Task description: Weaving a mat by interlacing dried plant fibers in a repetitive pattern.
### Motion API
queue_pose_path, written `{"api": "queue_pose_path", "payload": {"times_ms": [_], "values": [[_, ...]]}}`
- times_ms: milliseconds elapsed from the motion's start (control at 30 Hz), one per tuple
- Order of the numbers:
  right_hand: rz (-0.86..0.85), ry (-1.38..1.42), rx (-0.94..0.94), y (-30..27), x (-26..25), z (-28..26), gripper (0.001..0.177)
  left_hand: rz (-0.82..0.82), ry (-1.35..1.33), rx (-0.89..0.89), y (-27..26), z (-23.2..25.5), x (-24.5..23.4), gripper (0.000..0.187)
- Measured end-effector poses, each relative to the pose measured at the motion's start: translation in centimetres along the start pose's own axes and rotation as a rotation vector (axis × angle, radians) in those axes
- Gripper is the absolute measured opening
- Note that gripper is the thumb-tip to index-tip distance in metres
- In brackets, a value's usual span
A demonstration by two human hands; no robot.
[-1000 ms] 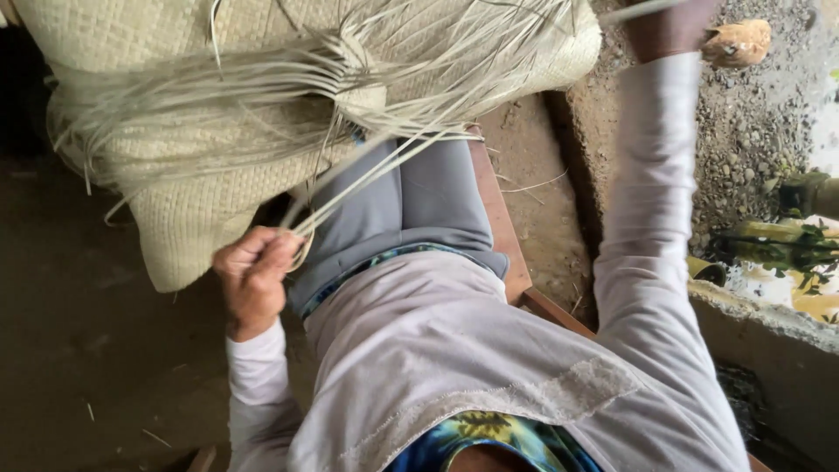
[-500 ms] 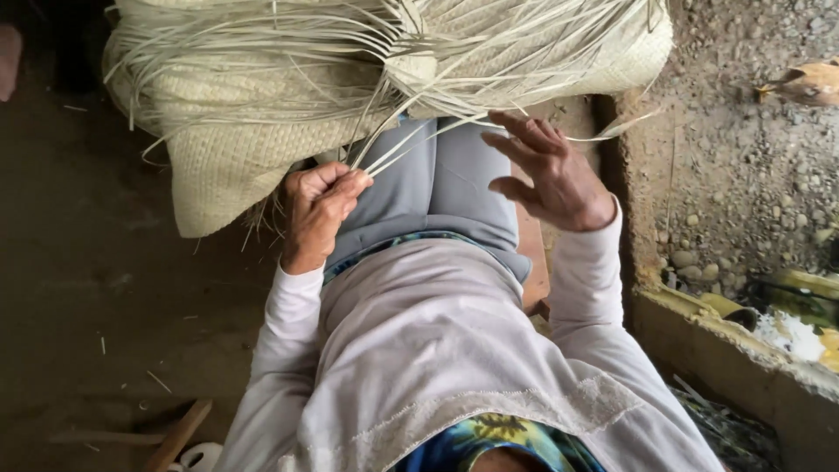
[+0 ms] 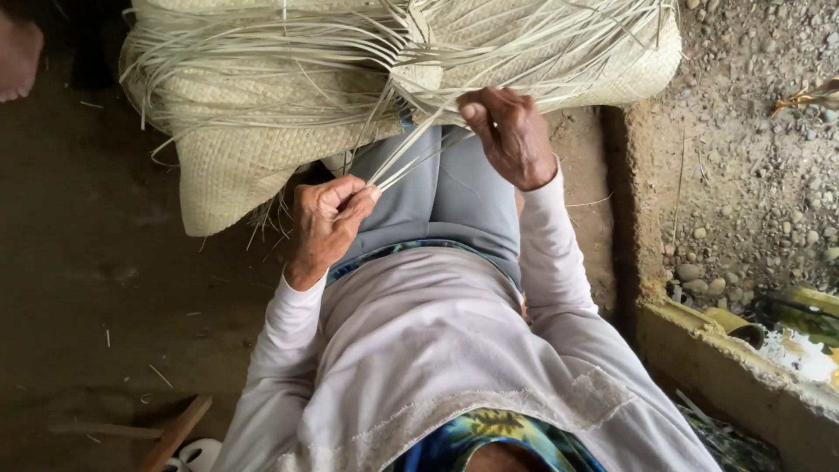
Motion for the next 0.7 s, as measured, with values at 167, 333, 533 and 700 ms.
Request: {"api": "queue_pose_path", "payload": {"times_ms": [167, 333, 533, 700], "values": [[-0.132, 0.527, 0.21, 1.1, 0.8, -2.4, 0.026, -0.062, 0.059, 0.066, 0.6, 0.3, 1.0, 0.027], [-0.115, 0.395, 0.122, 1.4, 0.2, -2.0, 0.019, -0.049, 0.135, 0.118, 1.3, -0.2, 0.9, 0.03], [0.03, -0.345, -0.047, 2.2, -2.5, -1.5, 0.013, -0.154, 0.199, 0.17, 1.9, 1.2, 1.4, 0.033], [0.259, -0.706, -0.075, 3.9, -3.9, -1.2, 0.028, -0.231, 0.064, -0.051, 2.1, 1.7, 1.4, 0.035]]}}
Point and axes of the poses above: each hand's wrist, its own y-axis towards the middle knuckle, its own x-axis out of the palm, z = x × y, the point moved 3 cm from there along y, towards the middle knuckle, and after that the axes turned 3 degrees about -z, right-handed, at the moved point
